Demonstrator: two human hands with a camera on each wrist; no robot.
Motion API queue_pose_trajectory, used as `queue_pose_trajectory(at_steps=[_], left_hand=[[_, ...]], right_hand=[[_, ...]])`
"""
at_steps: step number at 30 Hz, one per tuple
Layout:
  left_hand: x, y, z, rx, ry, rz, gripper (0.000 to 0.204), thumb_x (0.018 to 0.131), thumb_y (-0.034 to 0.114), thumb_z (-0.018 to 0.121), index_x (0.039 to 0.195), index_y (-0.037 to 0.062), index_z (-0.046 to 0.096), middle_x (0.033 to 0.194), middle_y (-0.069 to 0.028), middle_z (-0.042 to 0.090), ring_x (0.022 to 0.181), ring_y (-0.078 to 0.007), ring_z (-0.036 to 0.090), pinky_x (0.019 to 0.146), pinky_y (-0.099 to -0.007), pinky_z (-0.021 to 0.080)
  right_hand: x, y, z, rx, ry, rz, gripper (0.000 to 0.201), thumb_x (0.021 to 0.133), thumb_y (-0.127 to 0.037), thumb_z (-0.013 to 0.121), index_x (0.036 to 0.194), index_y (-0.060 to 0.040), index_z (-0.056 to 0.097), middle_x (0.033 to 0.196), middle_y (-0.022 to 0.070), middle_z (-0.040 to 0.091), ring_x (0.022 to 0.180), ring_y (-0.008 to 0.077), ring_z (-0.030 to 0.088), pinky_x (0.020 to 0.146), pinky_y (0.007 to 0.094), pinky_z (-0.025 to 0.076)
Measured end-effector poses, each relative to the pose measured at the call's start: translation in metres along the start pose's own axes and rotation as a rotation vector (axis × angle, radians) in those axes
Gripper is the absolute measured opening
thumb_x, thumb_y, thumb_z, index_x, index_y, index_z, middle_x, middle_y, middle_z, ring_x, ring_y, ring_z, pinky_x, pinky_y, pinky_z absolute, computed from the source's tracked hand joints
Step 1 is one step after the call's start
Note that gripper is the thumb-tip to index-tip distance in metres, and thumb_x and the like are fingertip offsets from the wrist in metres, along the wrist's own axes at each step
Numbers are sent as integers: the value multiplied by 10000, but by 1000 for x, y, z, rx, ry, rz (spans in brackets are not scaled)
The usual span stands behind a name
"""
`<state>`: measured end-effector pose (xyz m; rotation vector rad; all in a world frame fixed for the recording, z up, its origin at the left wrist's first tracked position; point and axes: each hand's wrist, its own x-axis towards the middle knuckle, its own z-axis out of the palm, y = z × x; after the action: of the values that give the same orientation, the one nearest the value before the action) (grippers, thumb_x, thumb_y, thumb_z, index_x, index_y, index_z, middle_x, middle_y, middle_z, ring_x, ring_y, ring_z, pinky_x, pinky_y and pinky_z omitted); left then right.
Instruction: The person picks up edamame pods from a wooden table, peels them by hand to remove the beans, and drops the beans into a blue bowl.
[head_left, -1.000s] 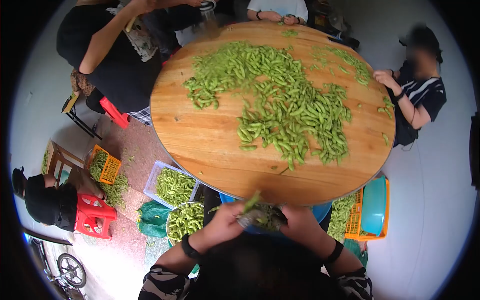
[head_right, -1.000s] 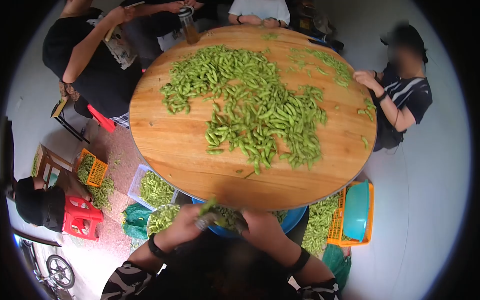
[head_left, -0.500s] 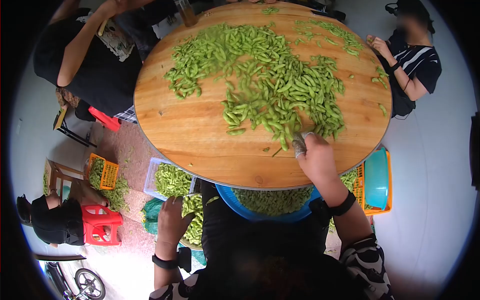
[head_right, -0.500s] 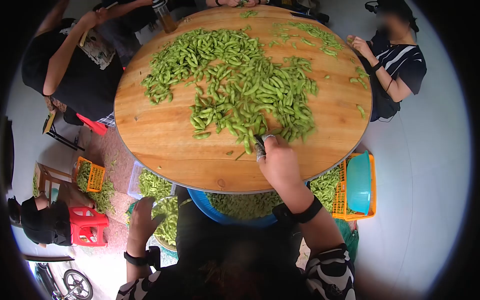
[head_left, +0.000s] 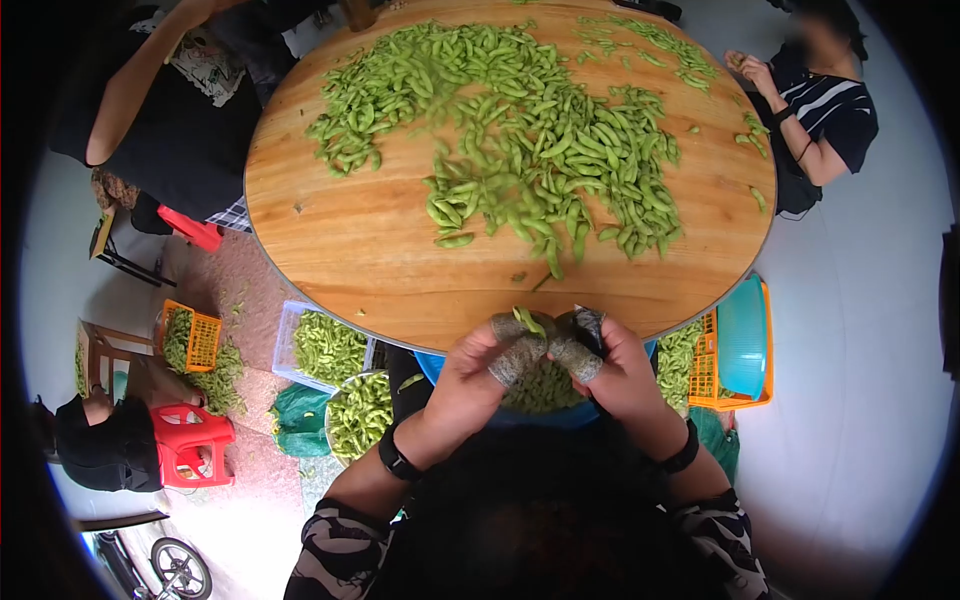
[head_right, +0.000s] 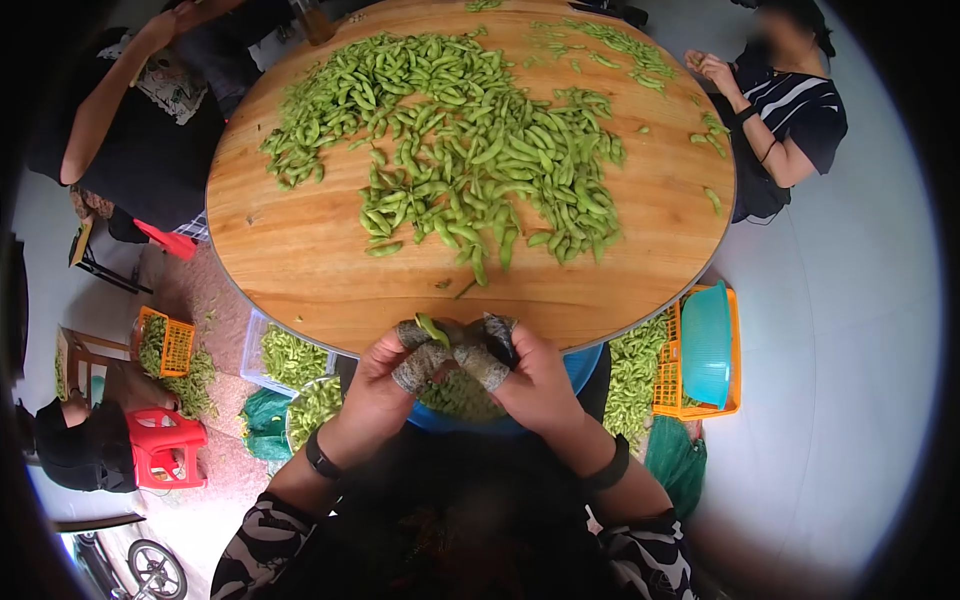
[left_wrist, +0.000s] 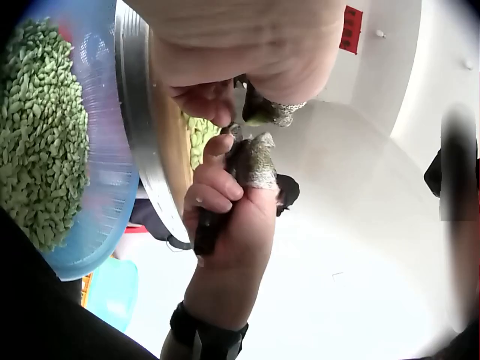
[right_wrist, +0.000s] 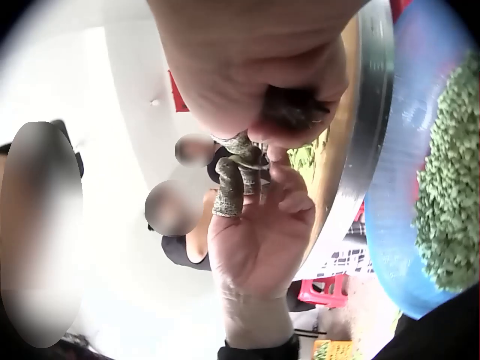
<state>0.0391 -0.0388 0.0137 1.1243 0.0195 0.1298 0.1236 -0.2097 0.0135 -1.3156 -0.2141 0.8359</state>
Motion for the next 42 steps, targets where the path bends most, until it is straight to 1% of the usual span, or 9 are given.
queue_pose_trajectory(at_steps=[2,8,14,19,23,25,30,38,42], left_hand=[[-4,1,-5,-19,16,42,262,944,23,563,1205,46,560,1064,-30,636,989,-117,596,851,-253,479],[-12,-1,-9,124,43,-14,280,935,-48,522,1195,53,541,1035,-30,639,948,-113,602,808,-246,479],[-5,2,-6,257,-76,-57,319,882,-64,568,1178,55,556,970,-57,661,886,-146,623,734,-285,500],[-4,9,-10,1231,-53,372,358,763,-55,663,1106,30,601,929,-154,665,806,-242,665,654,-325,517],[-9,6,-22,1279,-111,396,297,804,-26,664,1094,20,614,873,-99,662,757,-208,644,638,-321,515],[-16,6,-26,206,7,-208,255,840,20,679,1089,12,623,818,-40,642,694,-160,608,600,-307,498],[-12,5,-34,-187,-80,-436,191,860,60,697,1042,33,644,791,-1,636,668,-115,598,609,-244,479],[-8,12,-17,1490,-67,503,194,874,146,693,984,21,594,764,-45,649,689,-134,638,560,-288,493],[-12,-1,-20,1506,-54,484,207,880,188,691,954,33,576,703,-11,598,642,-108,593,538,-270,463]], right_hand=[[1,-2,4,-394,40,-329,311,878,-71,641,1165,15,561,819,64,629,701,143,603,635,285,486],[-5,-16,8,-552,-154,-488,383,844,-11,592,1222,29,536,857,128,641,793,202,652,728,311,502],[-7,-19,0,-598,-180,-389,427,841,-6,586,1261,0,515,878,122,643,795,193,649,717,304,499],[-6,-28,0,-395,-246,-159,425,881,-27,548,1301,-17,483,871,49,625,781,120,603,689,278,492],[-3,-22,1,-144,-301,94,370,938,-61,497,1307,-79,495,823,-3,581,707,51,516,571,210,410],[-2,-18,-2,71,-312,266,347,951,-77,486,1297,-100,507,806,-8,570,676,38,489,538,188,371],[1,-11,-11,443,-533,421,242,972,-143,481,1208,-109,524,822,-15,551,605,31,415,500,178,332],[-16,-19,9,-22,-291,202,283,942,-102,464,1222,-82,506,822,-9,564,578,38,439,503,193,380],[-17,-12,8,-49,-287,127,328,939,-88,468,1267,-79,493,831,-9,573,582,38,456,501,189,382]])
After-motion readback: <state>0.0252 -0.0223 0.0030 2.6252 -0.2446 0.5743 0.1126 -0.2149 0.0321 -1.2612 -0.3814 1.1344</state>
